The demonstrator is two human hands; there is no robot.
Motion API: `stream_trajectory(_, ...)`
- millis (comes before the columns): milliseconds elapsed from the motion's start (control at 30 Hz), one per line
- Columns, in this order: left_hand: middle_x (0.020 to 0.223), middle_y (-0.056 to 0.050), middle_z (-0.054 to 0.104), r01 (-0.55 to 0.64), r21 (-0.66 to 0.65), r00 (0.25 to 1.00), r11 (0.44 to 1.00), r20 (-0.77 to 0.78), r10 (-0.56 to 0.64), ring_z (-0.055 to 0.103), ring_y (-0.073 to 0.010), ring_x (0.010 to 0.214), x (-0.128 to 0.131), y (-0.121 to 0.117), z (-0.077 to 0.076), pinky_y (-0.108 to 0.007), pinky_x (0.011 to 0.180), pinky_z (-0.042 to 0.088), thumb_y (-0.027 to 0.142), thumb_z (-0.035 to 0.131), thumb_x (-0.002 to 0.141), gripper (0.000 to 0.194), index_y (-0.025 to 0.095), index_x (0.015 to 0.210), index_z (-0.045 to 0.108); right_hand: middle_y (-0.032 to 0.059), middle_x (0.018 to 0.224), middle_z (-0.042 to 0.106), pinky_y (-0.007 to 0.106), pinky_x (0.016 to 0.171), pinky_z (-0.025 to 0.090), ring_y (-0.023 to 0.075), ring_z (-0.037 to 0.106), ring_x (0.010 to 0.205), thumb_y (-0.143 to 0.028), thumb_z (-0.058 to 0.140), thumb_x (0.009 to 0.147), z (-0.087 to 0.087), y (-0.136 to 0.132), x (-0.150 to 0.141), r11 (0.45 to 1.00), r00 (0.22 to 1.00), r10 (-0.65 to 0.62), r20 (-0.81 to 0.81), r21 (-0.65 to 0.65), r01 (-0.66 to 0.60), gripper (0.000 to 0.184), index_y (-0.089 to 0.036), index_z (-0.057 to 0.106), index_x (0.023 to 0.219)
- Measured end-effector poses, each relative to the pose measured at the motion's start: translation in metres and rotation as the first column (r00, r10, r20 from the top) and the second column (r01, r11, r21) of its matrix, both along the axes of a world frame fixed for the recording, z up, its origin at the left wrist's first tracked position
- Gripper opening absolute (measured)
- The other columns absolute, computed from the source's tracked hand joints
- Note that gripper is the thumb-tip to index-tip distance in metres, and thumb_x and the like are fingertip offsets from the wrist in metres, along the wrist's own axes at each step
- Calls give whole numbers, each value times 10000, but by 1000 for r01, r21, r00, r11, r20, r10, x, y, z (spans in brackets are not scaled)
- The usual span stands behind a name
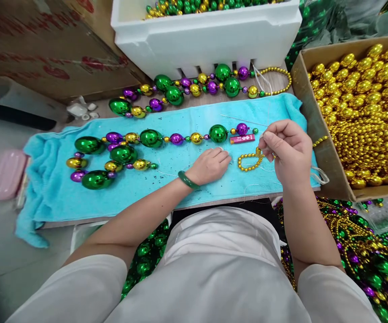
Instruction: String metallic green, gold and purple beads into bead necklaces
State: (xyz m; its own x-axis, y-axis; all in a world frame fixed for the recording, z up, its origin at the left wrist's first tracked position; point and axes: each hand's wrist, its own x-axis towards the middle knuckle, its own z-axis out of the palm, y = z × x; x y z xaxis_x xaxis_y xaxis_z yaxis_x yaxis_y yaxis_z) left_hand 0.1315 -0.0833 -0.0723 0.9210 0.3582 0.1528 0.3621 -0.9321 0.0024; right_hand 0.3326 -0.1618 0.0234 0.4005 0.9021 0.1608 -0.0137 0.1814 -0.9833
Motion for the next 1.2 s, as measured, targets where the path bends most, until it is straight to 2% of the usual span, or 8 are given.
stream_trajectory(267,954,-110,643,-99,-46,995,994,7,99,539,-234,900,-7,3,18,-363,743,413,141,405,912,226,142,880,629,-12,626,586,227,365,320,87,461,441,-314,632,793,-2,-2,2,1000,999,-8,46,-27,9,130,-218,554,752)
stream_trajectory(400,983,-107,637,-290,-187,945,939,97,311,539,-241,948,-61,14,37,-370,821,425,175,445,889,189,154,918,631,-7,624,589,236,362,311,98,468,447,-299,649,780,-4,-3,5,999,1000,-24,12,-33,24,121,-222,562,748)
stream_trajectory(533,743,-50,556,-508,-311,834,803,57,549,540,-248,864,-129,22,42,-384,817,396,179,519,821,139,197,692,569,-4,616,586,254,361,310,110,461,442,-314,666,781,-7,1,4,999,999,-25,-27,-28,24,130,-232,574,741)
stream_trajectory(633,679,-36,504,-571,-367,767,734,82,637,540,-266,912,-150,17,44,-401,868,367,143,552,784,168,206,630,526,-3,620,585,262,354,306,113,456,436,-352,668,797,-7,6,2,1000,1000,-11,-20,-19,11,157,-242,574,735)
stream_trajectory(767,978,-104,630,-535,-198,829,822,66,555,523,-277,1010,-122,3,47,-422,853,394,139,496,852,151,194,890,632,-5,615,597,251,355,301,106,471,442,-322,692,781,-5,8,-3,1000,999,6,-54,-4,-6,146,-230,594,724)
stream_trajectory(933,1111,-111,640,-225,0,972,974,-71,224,505,-258,1127,-74,-3,33,-390,868,429,153,397,937,265,169,1026,646,-4,598,615,225,362,313,96,492,442,-265,709,744,-5,3,-9,999,993,30,-114,-30,-33,119,-196,613,731)
stream_trajectory(1100,1080,-137,652,-159,-32,978,987,-139,153,537,-266,1102,-63,6,15,-396,858,449,139,379,941,288,126,973,664,-2,614,627,211,391,339,84,498,465,-248,697,747,-14,-1,-20,989,983,94,-156,-95,-109,106,-178,617,748)
stream_trajectory(1200,1031,-127,661,-243,-209,969,947,-3,247,568,-245,1040,-62,10,13,-385,870,464,144,435,910,241,134,918,675,-14,600,618,207,399,330,80,483,467,-246,701,742,-25,1,-31,974,963,157,-218,-128,-188,103,-181,623,754)
